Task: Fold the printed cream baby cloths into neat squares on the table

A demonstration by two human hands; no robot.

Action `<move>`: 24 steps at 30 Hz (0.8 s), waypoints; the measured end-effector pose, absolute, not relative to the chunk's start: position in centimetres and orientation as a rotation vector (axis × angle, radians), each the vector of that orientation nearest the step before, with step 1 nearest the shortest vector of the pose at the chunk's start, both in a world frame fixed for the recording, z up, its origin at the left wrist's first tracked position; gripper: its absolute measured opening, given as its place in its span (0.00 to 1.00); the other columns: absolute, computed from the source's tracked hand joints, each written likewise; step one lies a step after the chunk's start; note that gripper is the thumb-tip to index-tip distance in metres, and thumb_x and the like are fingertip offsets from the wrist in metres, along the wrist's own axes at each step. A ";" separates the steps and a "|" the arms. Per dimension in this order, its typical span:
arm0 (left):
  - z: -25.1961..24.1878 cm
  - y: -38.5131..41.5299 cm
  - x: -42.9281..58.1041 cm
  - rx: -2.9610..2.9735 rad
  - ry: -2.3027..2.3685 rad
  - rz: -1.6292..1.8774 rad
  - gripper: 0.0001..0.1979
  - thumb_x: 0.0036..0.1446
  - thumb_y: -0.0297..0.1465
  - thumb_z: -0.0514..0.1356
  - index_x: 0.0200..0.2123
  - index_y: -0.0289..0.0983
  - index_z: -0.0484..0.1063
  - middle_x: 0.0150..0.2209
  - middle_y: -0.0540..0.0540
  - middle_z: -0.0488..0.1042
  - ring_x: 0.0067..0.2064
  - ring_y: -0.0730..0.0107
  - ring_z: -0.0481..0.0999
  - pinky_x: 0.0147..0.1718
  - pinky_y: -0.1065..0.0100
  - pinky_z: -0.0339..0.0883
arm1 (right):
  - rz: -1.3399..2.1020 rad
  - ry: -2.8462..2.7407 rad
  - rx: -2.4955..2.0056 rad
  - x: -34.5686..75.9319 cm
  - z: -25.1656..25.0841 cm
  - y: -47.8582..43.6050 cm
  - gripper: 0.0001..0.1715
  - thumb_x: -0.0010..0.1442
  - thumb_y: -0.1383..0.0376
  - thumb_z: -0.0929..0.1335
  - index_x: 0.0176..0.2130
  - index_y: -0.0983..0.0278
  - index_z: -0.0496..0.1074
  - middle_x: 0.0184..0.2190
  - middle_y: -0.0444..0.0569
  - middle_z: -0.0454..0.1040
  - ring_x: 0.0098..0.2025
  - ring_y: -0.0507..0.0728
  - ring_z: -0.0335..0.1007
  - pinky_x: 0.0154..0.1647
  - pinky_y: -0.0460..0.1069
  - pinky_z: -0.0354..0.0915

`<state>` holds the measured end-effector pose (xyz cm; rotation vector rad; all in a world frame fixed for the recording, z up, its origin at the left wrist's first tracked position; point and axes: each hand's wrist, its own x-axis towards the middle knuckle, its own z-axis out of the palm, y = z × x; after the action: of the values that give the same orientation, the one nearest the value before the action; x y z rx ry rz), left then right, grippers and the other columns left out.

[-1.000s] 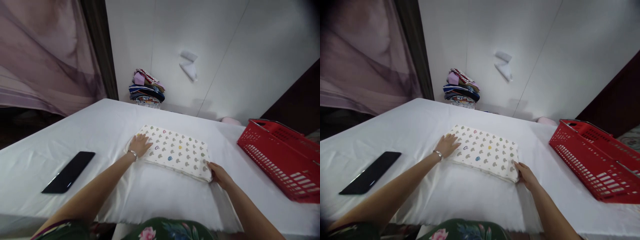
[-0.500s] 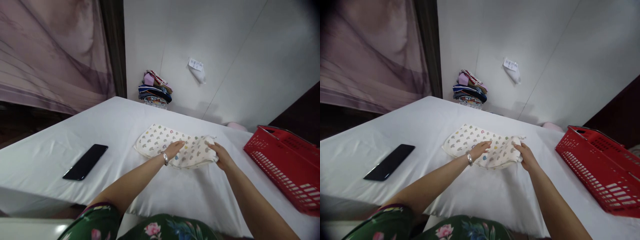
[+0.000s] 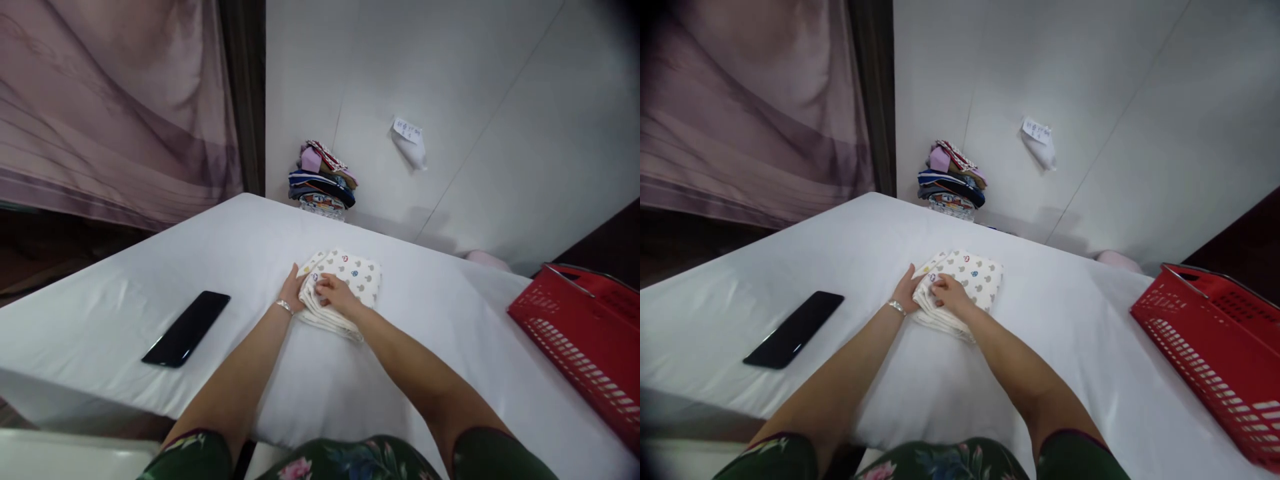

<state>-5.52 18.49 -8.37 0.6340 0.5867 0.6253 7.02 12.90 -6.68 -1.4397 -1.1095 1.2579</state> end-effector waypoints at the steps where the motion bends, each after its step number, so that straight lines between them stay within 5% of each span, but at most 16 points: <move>1: -8.7 18.6 -5.7 0.632 0.584 0.617 0.37 0.52 0.58 0.42 0.45 0.33 0.70 0.36 0.38 0.76 0.36 0.57 0.76 0.35 0.58 0.70 | 1.218 -1.131 -1.427 6.8 -7.7 12.8 0.27 0.48 0.61 0.70 0.48 0.62 0.66 0.42 0.49 0.71 0.37 0.52 0.69 0.28 0.45 0.68; 5: -9.1 18.6 -5.3 0.715 0.687 0.527 0.26 0.48 0.50 0.56 0.37 0.32 0.73 0.27 0.41 0.76 0.30 0.60 0.76 0.31 0.61 0.70 | 1.099 -1.253 -1.436 7.4 -8.7 11.4 0.19 0.51 0.60 0.67 0.43 0.63 0.71 0.40 0.49 0.72 0.39 0.55 0.69 0.32 0.48 0.70; 9: -9.0 19.0 -4.9 0.988 0.875 0.641 0.17 0.41 0.36 0.65 0.36 0.34 0.74 0.25 0.46 0.76 0.30 0.62 0.75 0.31 0.64 0.69 | 0.625 -1.597 -1.528 8.9 -7.4 9.6 0.17 0.55 0.61 0.63 0.44 0.60 0.72 0.47 0.50 0.71 0.49 0.57 0.66 0.48 0.54 0.65; 12: -8.9 19.4 -5.4 1.124 0.992 0.710 0.15 0.39 0.28 0.62 0.36 0.36 0.75 0.26 0.49 0.76 0.33 0.62 0.75 0.33 0.66 0.68 | 0.290 -1.789 -1.694 10.0 -6.8 9.0 0.22 0.58 0.61 0.62 0.52 0.60 0.69 0.58 0.50 0.62 0.61 0.59 0.52 0.62 0.57 0.50; 15: -8.6 19.6 -6.5 1.304 1.142 0.770 0.16 0.41 0.27 0.57 0.37 0.37 0.76 0.29 0.50 0.77 0.37 0.63 0.75 0.34 0.68 0.67 | 0.235 -1.919 -1.900 10.3 -6.8 9.5 0.30 0.61 0.56 0.60 0.60 0.62 0.59 0.64 0.51 0.50 0.67 0.61 0.37 0.64 0.61 0.37; 24: -7.8 19.1 -9.0 1.697 1.477 0.662 0.17 0.45 0.29 0.53 0.39 0.36 0.75 0.39 0.43 0.78 0.43 0.60 0.74 0.39 0.68 0.64 | 0.350 -2.148 -2.001 8.7 -7.2 10.7 0.32 0.63 0.50 0.56 0.62 0.59 0.54 0.66 0.51 0.44 0.67 0.60 0.32 0.63 0.61 0.33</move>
<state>-8.99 19.14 -7.76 1.6972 1.4768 0.6624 8.69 10.67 -7.24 -2.0012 -2.1477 0.3502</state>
